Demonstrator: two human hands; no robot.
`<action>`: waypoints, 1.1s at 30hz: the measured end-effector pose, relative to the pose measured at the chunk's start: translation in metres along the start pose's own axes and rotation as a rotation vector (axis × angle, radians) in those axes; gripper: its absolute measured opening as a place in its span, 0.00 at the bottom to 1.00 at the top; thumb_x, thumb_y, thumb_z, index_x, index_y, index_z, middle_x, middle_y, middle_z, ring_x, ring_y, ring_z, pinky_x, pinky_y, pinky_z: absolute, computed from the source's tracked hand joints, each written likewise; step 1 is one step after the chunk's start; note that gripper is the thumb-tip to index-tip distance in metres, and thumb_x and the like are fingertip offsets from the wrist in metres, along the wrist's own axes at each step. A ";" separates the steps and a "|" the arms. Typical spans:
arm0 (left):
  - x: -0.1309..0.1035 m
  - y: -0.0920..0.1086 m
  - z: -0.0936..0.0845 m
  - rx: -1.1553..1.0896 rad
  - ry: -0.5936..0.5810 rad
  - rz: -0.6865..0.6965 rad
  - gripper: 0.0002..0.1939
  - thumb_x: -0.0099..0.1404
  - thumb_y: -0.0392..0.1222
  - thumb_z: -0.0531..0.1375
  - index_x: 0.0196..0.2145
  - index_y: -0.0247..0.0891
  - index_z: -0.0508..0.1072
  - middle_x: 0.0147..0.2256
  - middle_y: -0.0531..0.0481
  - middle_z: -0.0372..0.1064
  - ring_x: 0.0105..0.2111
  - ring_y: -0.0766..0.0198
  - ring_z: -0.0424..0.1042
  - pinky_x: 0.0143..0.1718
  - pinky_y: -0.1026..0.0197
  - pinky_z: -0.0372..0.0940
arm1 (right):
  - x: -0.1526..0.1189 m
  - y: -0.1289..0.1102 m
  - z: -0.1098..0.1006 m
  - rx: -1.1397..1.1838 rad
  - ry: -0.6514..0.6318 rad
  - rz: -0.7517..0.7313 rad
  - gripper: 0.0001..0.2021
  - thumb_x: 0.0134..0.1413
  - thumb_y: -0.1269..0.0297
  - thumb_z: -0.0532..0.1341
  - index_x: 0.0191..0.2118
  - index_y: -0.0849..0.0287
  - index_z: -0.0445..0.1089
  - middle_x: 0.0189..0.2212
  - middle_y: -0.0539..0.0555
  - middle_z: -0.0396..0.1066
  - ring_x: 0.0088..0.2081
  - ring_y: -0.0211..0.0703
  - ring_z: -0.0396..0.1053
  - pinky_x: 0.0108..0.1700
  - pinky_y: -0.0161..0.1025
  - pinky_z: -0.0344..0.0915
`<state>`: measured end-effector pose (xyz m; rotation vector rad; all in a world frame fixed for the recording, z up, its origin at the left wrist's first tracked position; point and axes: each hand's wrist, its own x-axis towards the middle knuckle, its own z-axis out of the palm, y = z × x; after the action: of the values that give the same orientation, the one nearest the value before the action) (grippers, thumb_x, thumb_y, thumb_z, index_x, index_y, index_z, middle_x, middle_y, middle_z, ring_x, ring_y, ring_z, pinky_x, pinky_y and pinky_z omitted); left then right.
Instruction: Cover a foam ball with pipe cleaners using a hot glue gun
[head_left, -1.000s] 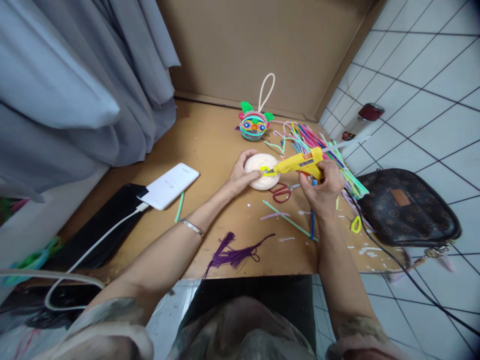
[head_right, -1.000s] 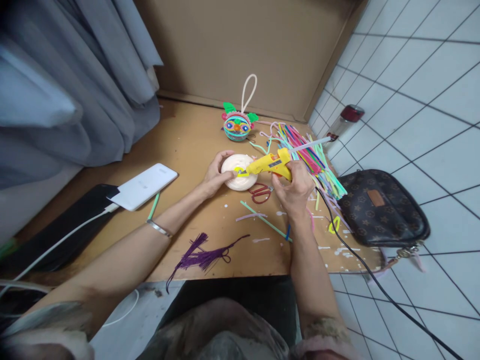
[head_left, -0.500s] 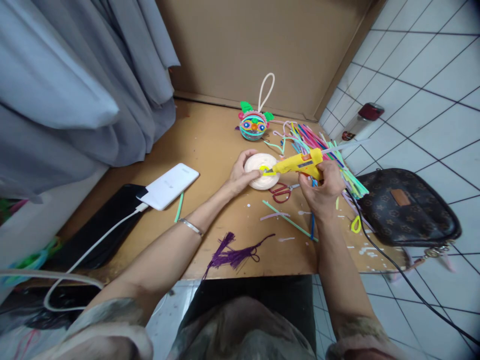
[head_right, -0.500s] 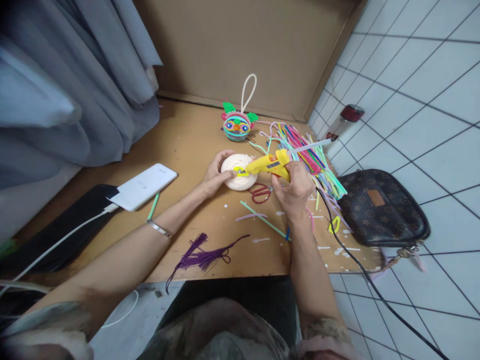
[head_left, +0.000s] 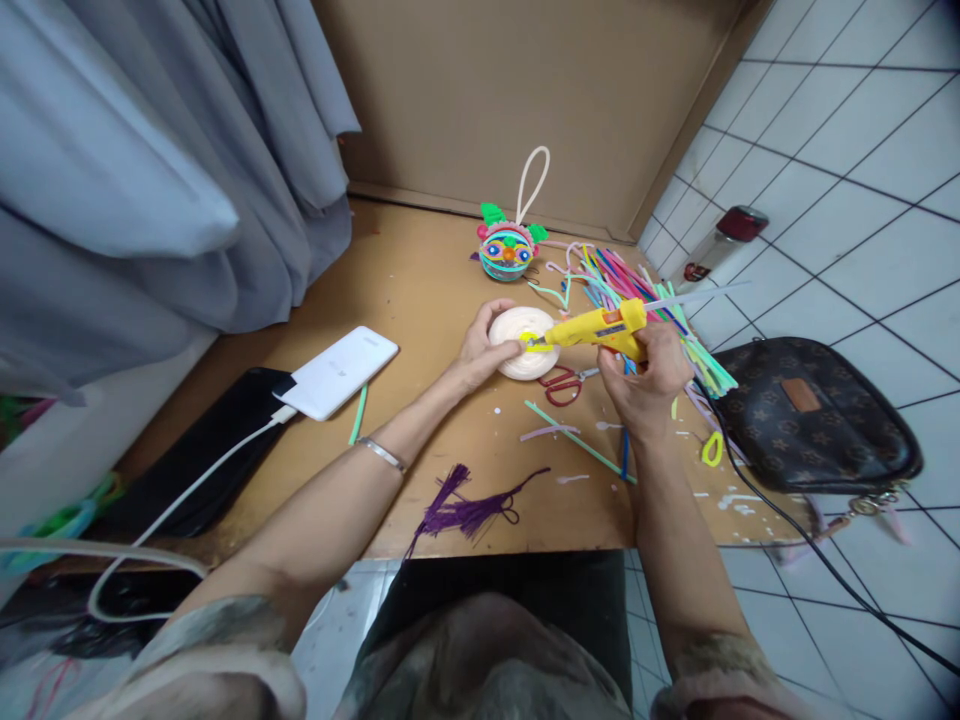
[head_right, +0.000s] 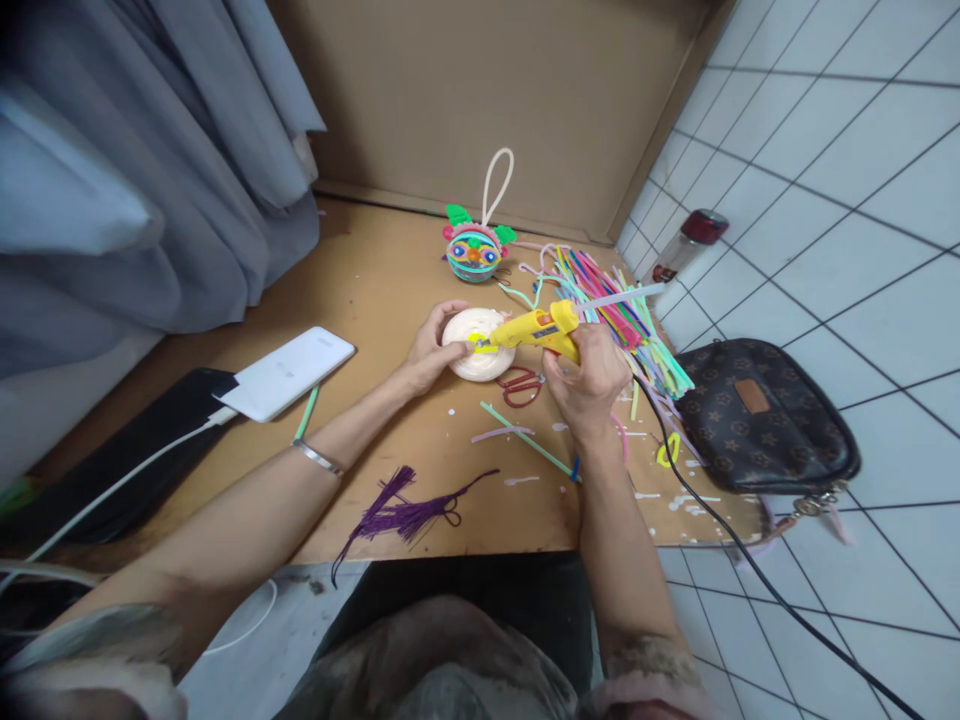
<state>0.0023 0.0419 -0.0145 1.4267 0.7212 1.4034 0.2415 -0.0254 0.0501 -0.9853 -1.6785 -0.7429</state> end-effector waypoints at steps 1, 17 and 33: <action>0.000 -0.001 0.000 -0.001 0.002 0.003 0.38 0.47 0.49 0.71 0.55 0.41 0.68 0.52 0.45 0.74 0.53 0.49 0.74 0.58 0.47 0.70 | 0.000 0.000 0.000 0.001 -0.007 0.006 0.08 0.54 0.65 0.64 0.40 0.54 0.67 0.33 0.53 0.72 0.34 0.46 0.72 0.37 0.42 0.65; -0.001 0.004 0.002 0.024 0.004 -0.019 0.38 0.48 0.50 0.70 0.56 0.41 0.67 0.53 0.44 0.73 0.54 0.48 0.73 0.60 0.45 0.69 | -0.002 0.002 0.001 0.008 0.009 -0.005 0.07 0.53 0.66 0.64 0.39 0.55 0.68 0.32 0.53 0.73 0.34 0.47 0.72 0.37 0.42 0.65; -0.001 0.008 0.004 0.013 0.005 -0.036 0.39 0.46 0.50 0.70 0.55 0.39 0.66 0.52 0.42 0.73 0.53 0.47 0.73 0.59 0.45 0.69 | -0.003 -0.003 0.002 -0.016 -0.010 0.070 0.08 0.53 0.64 0.64 0.40 0.54 0.67 0.33 0.54 0.73 0.35 0.48 0.74 0.39 0.43 0.68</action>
<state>0.0048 0.0375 -0.0068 1.4142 0.7566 1.3778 0.2387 -0.0262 0.0466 -1.0554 -1.6408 -0.7073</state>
